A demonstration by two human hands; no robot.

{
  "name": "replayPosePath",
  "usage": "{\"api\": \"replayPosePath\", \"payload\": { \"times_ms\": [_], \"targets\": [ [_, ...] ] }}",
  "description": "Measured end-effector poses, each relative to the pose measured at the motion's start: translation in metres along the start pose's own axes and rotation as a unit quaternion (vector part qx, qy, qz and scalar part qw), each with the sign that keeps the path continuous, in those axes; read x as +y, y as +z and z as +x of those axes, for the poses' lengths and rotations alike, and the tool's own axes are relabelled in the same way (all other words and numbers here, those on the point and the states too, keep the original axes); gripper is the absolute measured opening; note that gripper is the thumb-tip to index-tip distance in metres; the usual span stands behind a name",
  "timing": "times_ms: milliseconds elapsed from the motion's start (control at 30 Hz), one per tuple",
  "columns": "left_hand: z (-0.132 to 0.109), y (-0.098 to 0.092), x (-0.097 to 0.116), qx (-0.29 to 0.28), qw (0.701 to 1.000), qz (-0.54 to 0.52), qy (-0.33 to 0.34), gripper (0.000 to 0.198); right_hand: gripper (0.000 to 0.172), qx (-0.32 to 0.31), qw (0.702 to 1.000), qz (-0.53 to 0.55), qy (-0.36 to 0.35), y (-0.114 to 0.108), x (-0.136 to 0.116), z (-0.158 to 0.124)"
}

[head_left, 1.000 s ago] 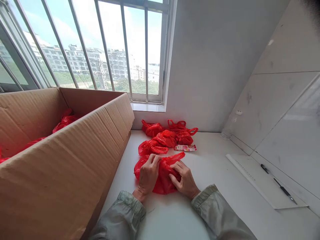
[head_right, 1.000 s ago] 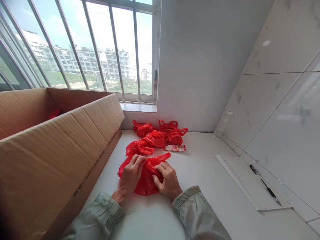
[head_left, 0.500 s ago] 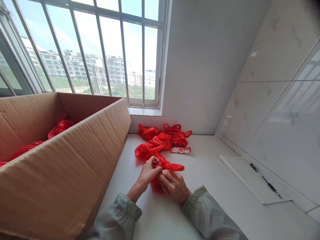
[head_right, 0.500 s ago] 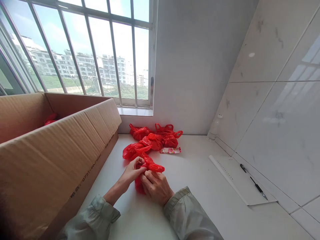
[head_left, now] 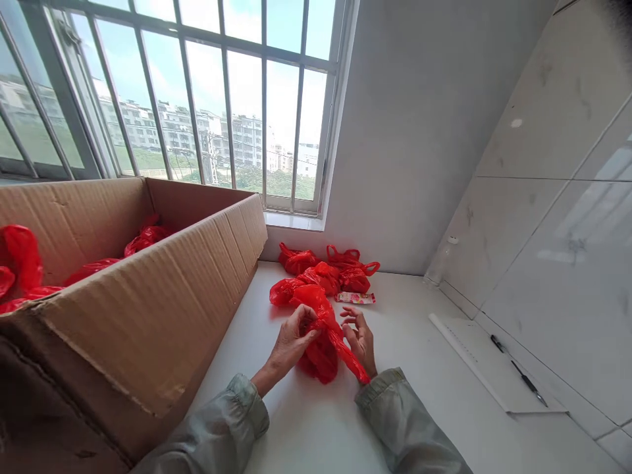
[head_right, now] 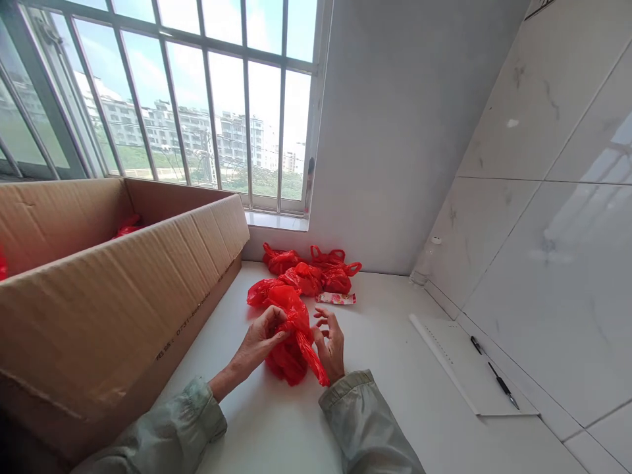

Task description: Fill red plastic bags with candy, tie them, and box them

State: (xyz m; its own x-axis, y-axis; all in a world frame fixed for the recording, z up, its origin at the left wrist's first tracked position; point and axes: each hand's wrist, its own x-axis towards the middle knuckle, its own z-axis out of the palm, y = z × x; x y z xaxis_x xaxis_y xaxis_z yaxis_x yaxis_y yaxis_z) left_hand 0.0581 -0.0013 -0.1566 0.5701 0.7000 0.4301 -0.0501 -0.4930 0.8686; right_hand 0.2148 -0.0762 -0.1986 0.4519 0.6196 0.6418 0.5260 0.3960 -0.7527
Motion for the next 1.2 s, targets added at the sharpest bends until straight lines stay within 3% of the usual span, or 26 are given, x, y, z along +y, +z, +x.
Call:
{"api": "replayPosePath", "payload": {
  "times_ms": [100, 200, 267, 433, 600, 800, 867, 967, 1033, 1100, 1200],
  "targets": [
    [0.002, 0.005, -0.007, 0.014, 0.999, 0.037, 0.026, 0.01, 0.034, -0.059, 0.998, 0.016, -0.006, 0.009, -0.008, -0.001],
    [0.006, 0.007, -0.017, 0.042, 0.994, 0.083, 0.049, 0.006, 0.016, -0.07, 0.997, 0.02, 0.02, 0.017, -0.006, 0.004],
    [0.008, 0.007, -0.023, 0.058, 0.99, 0.109, 0.067, 0.003, 0.016, -0.067, 0.996, 0.028, 0.046, 0.019, -0.002, 0.009],
    [0.005, 0.002, -0.026, 0.093, 0.978, 0.155, 0.101, 0.009, 0.022, -0.005, 0.993, 0.065, 0.103, 0.017, 0.009, 0.016],
    [-0.003, -0.007, -0.027, 0.181, 0.962, 0.184, 0.084, 0.017, 0.016, 0.078, 0.982, 0.098, 0.144, 0.014, 0.022, 0.014],
    [-0.008, -0.014, -0.026, 0.24, 0.949, 0.192, 0.075, 0.012, 0.005, 0.082, 0.99, 0.07, 0.096, 0.008, 0.02, 0.012],
    [-0.012, -0.01, -0.019, 0.236, 0.946, 0.2, 0.097, 0.013, 0.011, 0.085, 0.992, 0.055, 0.075, 0.007, 0.014, 0.012],
    [-0.021, -0.002, -0.007, 0.192, 0.936, 0.237, 0.173, 0.027, 0.049, 0.043, 0.999, -0.002, -0.004, 0.009, 0.005, 0.012],
    [-0.026, 0.004, -0.001, 0.149, 0.912, 0.29, 0.249, 0.037, 0.07, -0.018, 0.994, -0.072, -0.077, 0.011, 0.001, 0.012],
    [-0.027, 0.009, -0.001, 0.114, 0.881, 0.348, 0.3, 0.044, 0.073, -0.068, 0.981, -0.136, -0.117, 0.014, -0.001, 0.011],
    [-0.024, 0.012, -0.006, 0.066, 0.855, 0.425, 0.29, 0.048, 0.056, -0.088, 0.97, -0.19, -0.12, 0.017, -0.003, 0.008]
  ]
}}
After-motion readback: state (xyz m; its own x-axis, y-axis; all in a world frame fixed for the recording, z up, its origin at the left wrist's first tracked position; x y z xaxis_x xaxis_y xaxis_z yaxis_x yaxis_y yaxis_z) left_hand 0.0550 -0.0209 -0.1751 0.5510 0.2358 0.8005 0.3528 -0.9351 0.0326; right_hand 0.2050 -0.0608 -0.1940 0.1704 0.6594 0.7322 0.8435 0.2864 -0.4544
